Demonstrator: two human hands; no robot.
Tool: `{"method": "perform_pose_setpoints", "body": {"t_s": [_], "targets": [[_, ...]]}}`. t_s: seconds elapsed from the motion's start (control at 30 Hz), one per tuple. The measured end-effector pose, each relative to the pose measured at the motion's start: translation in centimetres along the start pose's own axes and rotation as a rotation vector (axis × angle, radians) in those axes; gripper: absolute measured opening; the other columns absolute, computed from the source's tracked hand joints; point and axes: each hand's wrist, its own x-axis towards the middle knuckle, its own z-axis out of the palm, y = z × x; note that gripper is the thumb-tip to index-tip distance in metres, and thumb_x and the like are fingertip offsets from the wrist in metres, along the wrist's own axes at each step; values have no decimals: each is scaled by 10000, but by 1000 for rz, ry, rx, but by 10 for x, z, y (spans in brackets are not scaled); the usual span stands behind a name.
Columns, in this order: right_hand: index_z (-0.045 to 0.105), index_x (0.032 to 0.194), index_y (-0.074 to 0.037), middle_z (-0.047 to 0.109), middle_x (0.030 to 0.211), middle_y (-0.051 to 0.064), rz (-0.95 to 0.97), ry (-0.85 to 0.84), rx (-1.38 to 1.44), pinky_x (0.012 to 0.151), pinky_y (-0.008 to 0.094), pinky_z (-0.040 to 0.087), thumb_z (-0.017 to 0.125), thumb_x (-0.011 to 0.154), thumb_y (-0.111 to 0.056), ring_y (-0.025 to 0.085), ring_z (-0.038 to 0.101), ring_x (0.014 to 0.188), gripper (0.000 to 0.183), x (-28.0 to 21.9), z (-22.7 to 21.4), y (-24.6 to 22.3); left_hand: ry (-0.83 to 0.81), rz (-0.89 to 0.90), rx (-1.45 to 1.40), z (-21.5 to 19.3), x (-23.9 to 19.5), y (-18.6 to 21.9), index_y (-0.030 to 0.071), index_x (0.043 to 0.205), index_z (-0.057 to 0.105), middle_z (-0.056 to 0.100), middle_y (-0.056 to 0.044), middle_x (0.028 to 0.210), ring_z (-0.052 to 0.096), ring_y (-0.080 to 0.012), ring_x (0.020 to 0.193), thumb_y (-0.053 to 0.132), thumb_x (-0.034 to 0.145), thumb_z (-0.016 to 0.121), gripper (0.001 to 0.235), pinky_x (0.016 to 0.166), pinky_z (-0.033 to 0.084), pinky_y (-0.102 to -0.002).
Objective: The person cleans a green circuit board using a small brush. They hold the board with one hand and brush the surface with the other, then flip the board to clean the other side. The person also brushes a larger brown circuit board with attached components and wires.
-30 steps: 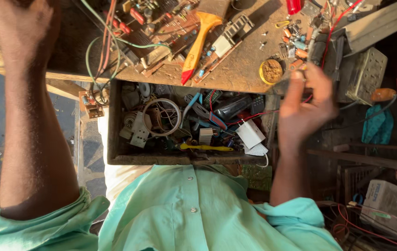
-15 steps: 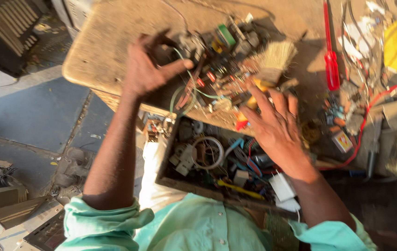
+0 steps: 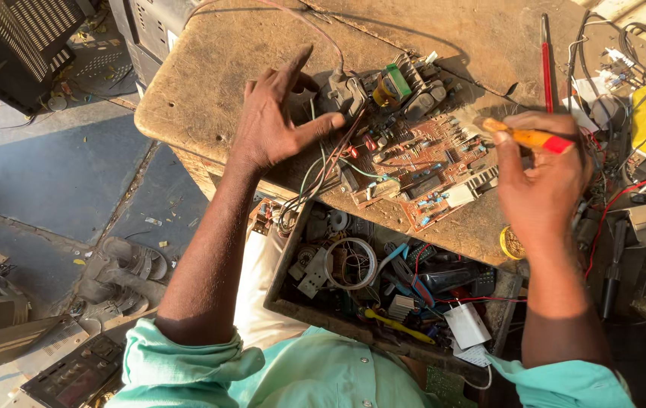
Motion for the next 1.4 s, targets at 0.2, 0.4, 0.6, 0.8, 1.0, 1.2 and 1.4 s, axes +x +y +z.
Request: {"method": "perform_pose_setpoints", "body": {"t_s": [0.2, 0.4, 0.6, 0.8, 1.0, 1.2, 1.4], "targets": [[612, 1058, 33, 666, 1036, 205, -50, -3, -518, 852, 462, 526, 840, 995, -12, 381, 684, 979, 241, -15, 0, 4, -58, 102, 207, 6, 5, 17, 150, 1654, 71, 610, -243, 1326, 571, -399, 1243, 894, 566, 809, 1511, 1060, 363, -629], [613, 1115, 19, 723, 1145, 174, -138, 24, -412, 953, 372, 560, 788, 1021, 57, 305, 719, 1046, 202, -16, -8, -17, -89, 25, 265, 5, 3, 35, 173, 1645, 47, 590, -269, 1269, 568, -438, 1190, 652, 543, 924, 1488, 1028, 365, -632], [564, 1182, 34, 685, 1231, 175, -49, 24, -13, 1038, 345, 563, 733, 1016, 80, 245, 686, 1134, 241, -10, 3, -30, 37, 145, 185, 5, -9, 31, 81, 1645, 150, 604, -258, 1316, 585, -431, 1224, 349, 632, 939, 1311, 1117, 401, -582], [564, 1271, 45, 714, 1226, 162, -43, -155, 280, 1031, 286, 601, 716, 1058, 67, 178, 721, 1136, 263, 2, 39, -21, -36, -77, -259, 1, -5, 21, 44, 1489, 498, 665, -235, 1353, 677, -329, 1253, 217, 780, 886, 827, 1066, 498, -451], [659, 1062, 26, 759, 899, 142, -24, -273, -252, 532, 346, 539, 787, 967, -32, 214, 678, 616, 170, 37, 80, -22, -1, -66, -317, -4, -1, 20, 31, 1457, 549, 661, -239, 1362, 652, -334, 1279, 161, 812, 908, 749, 1083, 506, -458], [601, 1090, 20, 754, 1017, 166, -452, -202, -128, 723, 312, 637, 762, 1004, -37, 224, 768, 858, 192, 34, 100, -29, -9, -76, -365, -8, 2, 20, 27, 1418, 575, 695, -204, 1332, 702, -286, 1241, 162, 800, 907, 715, 1082, 558, -413], [555, 1121, 43, 737, 1111, 182, -311, -200, -321, 880, 324, 664, 721, 1103, 4, 265, 769, 1024, 171, 32, 87, -31, -20, -93, -380, -11, 1, 22, 20, 1384, 607, 706, -196, 1313, 704, -260, 1222, 141, 783, 906, 682, 1062, 561, -382]]}}
